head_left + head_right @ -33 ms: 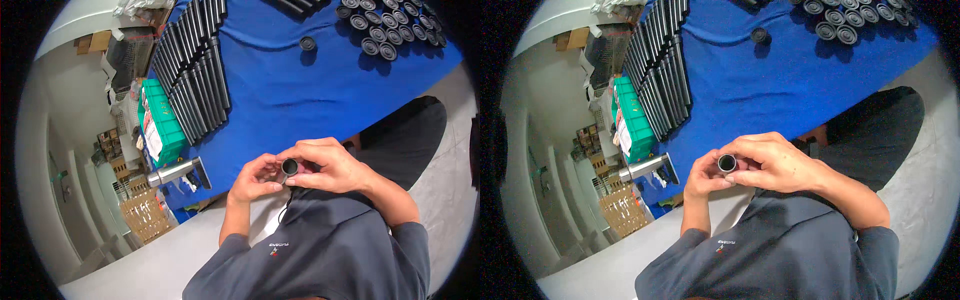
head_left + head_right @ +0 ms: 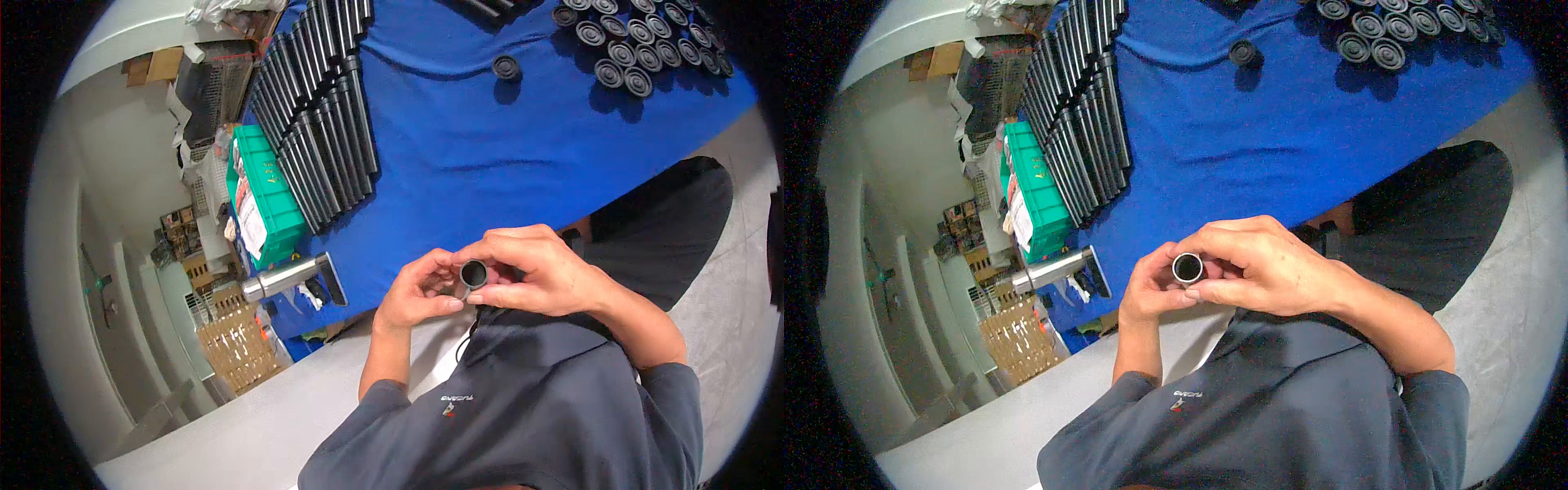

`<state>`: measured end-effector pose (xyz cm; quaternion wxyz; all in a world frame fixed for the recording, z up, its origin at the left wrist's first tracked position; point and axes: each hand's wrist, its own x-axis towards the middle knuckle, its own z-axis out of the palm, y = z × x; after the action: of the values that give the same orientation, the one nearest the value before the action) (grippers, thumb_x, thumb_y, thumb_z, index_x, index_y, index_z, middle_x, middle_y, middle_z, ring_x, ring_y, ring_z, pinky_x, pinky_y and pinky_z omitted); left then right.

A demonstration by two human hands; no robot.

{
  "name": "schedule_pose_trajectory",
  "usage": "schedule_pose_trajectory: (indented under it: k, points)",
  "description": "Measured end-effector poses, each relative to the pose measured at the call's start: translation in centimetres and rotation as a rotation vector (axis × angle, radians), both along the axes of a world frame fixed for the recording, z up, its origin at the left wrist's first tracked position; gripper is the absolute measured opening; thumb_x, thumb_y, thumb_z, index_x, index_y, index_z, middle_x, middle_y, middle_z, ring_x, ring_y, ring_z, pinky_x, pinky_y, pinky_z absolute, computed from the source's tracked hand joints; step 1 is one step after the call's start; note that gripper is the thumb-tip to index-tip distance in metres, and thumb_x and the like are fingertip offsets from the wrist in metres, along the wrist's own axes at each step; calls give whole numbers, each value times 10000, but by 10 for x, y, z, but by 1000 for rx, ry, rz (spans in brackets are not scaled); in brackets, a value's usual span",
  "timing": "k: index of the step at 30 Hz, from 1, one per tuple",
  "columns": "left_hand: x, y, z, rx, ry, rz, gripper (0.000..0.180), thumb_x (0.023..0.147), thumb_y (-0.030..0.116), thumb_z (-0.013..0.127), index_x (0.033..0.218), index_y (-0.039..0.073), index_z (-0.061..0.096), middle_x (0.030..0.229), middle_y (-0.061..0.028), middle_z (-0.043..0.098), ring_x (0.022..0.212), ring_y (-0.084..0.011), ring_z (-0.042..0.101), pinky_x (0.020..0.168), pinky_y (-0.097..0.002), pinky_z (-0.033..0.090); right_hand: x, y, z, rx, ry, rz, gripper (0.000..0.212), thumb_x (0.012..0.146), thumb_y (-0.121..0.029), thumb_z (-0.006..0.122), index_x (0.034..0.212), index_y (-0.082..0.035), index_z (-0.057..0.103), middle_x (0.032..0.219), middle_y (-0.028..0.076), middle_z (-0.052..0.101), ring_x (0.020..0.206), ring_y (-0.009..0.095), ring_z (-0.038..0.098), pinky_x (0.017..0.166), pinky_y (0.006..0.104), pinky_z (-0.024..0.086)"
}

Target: Arranging black plastic tubes on a table and attaching end caps to them.

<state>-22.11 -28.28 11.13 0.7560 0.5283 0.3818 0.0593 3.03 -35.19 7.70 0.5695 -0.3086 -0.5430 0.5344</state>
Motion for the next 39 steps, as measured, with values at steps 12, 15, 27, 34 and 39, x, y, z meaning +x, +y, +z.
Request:
schedule_pose_trajectory:
  k: [12,15,27,34,39]
  points:
    - [-8,0,5,-135,-60,9,420,814,69,759,1181,-39,586,1086,-59,627,974,-122,577,845,-281,450,-10,-1,4,-12,-48,-13,307,805,-192,814,1024,-40,661,757,28,575,604,119,535,524,274,431]
    - [-13,1,0,-195,-62,-14,400,810,70,760,1161,-35,600,1083,-58,612,968,-128,566,834,-280,446,-12,-1,6,-40,-68,-24,306,800,-194,820,1007,-39,656,762,31,583,611,118,544,526,270,436]
    - [-27,-1,4,-256,-156,-34,398,758,-26,772,1094,-67,561,1072,-126,573,969,-215,641,828,-342,542,-22,-1,-3,-122,-19,146,353,825,-236,763,1068,-10,643,768,98,611,665,185,600,604,326,492]
    - [-26,5,12,-249,-111,-39,363,771,2,766,1086,-61,596,1037,-119,597,969,-215,656,820,-346,551,-16,3,10,-152,-103,182,367,825,-287,773,1019,-7,637,748,124,635,651,212,636,584,343,491]
    - [36,14,39,1103,199,-139,304,762,43,761,1056,11,691,1052,-156,685,1016,-306,659,892,-435,524,0,5,11,-174,-248,-200,276,876,-200,715,1024,13,621,758,141,643,661,219,649,610,349,504]
